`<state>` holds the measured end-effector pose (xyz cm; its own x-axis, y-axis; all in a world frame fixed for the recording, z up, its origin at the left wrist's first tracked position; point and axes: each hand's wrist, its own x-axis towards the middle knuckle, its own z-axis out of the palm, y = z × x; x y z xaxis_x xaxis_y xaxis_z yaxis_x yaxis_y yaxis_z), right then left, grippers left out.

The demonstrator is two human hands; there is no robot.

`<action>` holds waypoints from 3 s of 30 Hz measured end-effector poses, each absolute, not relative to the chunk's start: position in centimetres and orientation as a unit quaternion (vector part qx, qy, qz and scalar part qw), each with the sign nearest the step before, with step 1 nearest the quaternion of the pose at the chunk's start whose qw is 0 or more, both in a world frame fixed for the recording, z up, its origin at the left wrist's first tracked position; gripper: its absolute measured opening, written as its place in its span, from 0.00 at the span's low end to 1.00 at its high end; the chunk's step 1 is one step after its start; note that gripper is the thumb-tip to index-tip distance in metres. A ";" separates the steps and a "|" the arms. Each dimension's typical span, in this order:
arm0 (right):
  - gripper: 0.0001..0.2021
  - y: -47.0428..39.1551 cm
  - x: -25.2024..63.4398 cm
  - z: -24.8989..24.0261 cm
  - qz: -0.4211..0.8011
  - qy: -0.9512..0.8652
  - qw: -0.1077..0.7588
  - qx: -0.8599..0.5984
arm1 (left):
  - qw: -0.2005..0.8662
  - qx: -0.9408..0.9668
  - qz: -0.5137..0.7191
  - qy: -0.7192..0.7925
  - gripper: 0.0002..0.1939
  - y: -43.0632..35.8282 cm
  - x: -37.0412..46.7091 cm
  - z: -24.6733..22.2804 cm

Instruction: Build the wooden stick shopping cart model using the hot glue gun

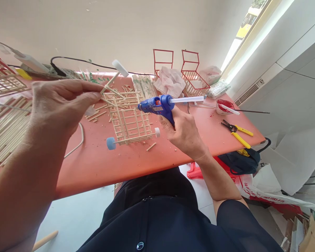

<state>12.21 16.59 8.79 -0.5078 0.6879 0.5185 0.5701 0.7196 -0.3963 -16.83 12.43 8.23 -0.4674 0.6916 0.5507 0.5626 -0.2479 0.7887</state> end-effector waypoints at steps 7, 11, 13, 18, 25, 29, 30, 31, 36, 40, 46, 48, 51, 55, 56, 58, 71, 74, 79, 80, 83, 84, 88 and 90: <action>0.28 16.6 11.8 8.6 0.081 -0.862 0.342 -0.365 | 0.061 0.509 0.594 0.620 0.14 12.1 -16.7 8.5; 0.29 16.6 11.5 8.7 0.083 -0.866 0.347 -0.351 | 0.059 0.508 0.590 0.625 0.14 11.9 -16.5 8.7; 0.29 16.6 11.5 8.6 0.084 -0.865 0.347 -0.352 | 0.056 0.509 0.590 0.625 0.14 11.9 -16.5 8.7; 0.29 16.6 11.5 8.2 0.087 -0.861 0.354 -0.355 | 0.060 0.508 0.593 0.622 0.15 12.0 -16.4 8.6; 0.28 16.1 11.5 7.1 0.101 -0.851 0.365 -0.365 | 0.088 0.499 0.588 0.631 0.14 11.3 -15.8 9.5; 0.25 16.0 11.5 5.8 0.086 -0.843 0.393 -0.358 | 0.094 0.496 0.588 0.632 0.14 11.1 -15.6 9.7; 0.24 16.0 11.5 5.4 0.078 -0.840 0.402 -0.355 | 0.095 0.496 0.588 0.632 0.15 11.2 -15.7 9.6; 0.23 15.9 11.5 5.2 0.071 -0.839 0.408 -0.353 | 0.094 0.496 0.588 0.632 0.15 11.3 -15.7 9.5; 0.19 15.6 11.4 4.5 0.053 -0.845 0.408 -0.343 | 0.072 0.491 0.598 0.630 0.15 11.8 -16.0 9.1; 0.21 15.3 11.3 4.0 0.038 -0.839 0.427 -0.336 | 0.088 0.488 0.594 0.633 0.16 11.7 -16.0 9.2; 0.22 15.1 11.8 3.6 0.048 -0.835 0.424 -0.347 | 0.094 0.492 0.587 0.636 0.17 11.2 -15.7 9.6; 0.22 15.1 12.0 3.9 0.053 -0.839 0.415 -0.347 | 0.096 0.492 0.586 0.636 0.16 11.1 -15.7 9.6; 0.22 15.3 12.2 4.7 0.054 -0.838 0.415 -0.350 | 0.091 0.498 0.584 0.635 0.16 11.3 -15.9 9.4; 0.23 15.6 11.8 5.7 0.078 -0.835 0.412 -0.357 | 0.070 0.510 0.576 0.635 0.16 11.9 -16.5 8.8; 0.24 15.6 11.6 5.9 0.085 -0.834 0.411 -0.357 | 0.063 0.513 0.573 0.636 0.16 12.0 -16.6 8.7; 0.25 15.7 11.3 6.1 0.095 -0.833 0.414 -0.355 | 0.053 0.518 0.570 0.636 0.16 12.2 -16.7 8.6; 0.24 16.4 10.8 5.6 0.074 -0.836 0.433 -0.328 | 0.067 0.529 0.578 0.618 0.13 12.7 -16.3 8.9; 0.22 16.6 10.8 5.4 0.067 -0.836 0.444 -0.316 | 0.064 0.530 0.576 0.619 0.13 12.7 -16.3 9.0; 0.21 16.9 10.7 5.1 0.060 -0.835 0.461 -0.294 | 0.076 0.534 0.572 0.618 0.13 12.5 -16.1 9.3; 0.21 16.9 10.7 5.1 0.062 -0.835 0.462 -0.294 | 0.078 0.535 0.570 0.619 0.13 12.4 -16.1 9.3; 0.21 16.9 10.7 5.1 0.070 -0.833 0.459 -0.301 | 0.076 0.536 0.568 0.619 0.13 12.5 -16.1 9.3; 0.21 16.8 10.7 5.1 0.070 -0.833 0.458 -0.302 | 0.076 0.537 0.568 0.619 0.13 12.5 -16.1 9.2; 0.21 16.7 10.8 5.1 0.058 -0.835 0.458 -0.300 | 0.076 0.535 0.566 0.623 0.13 12.7 -16.3 9.0; 0.21 16.7 10.9 5.1 0.054 -0.835 0.456 -0.302 | 0.076 0.529 0.567 0.627 0.13 12.7 -16.3 9.0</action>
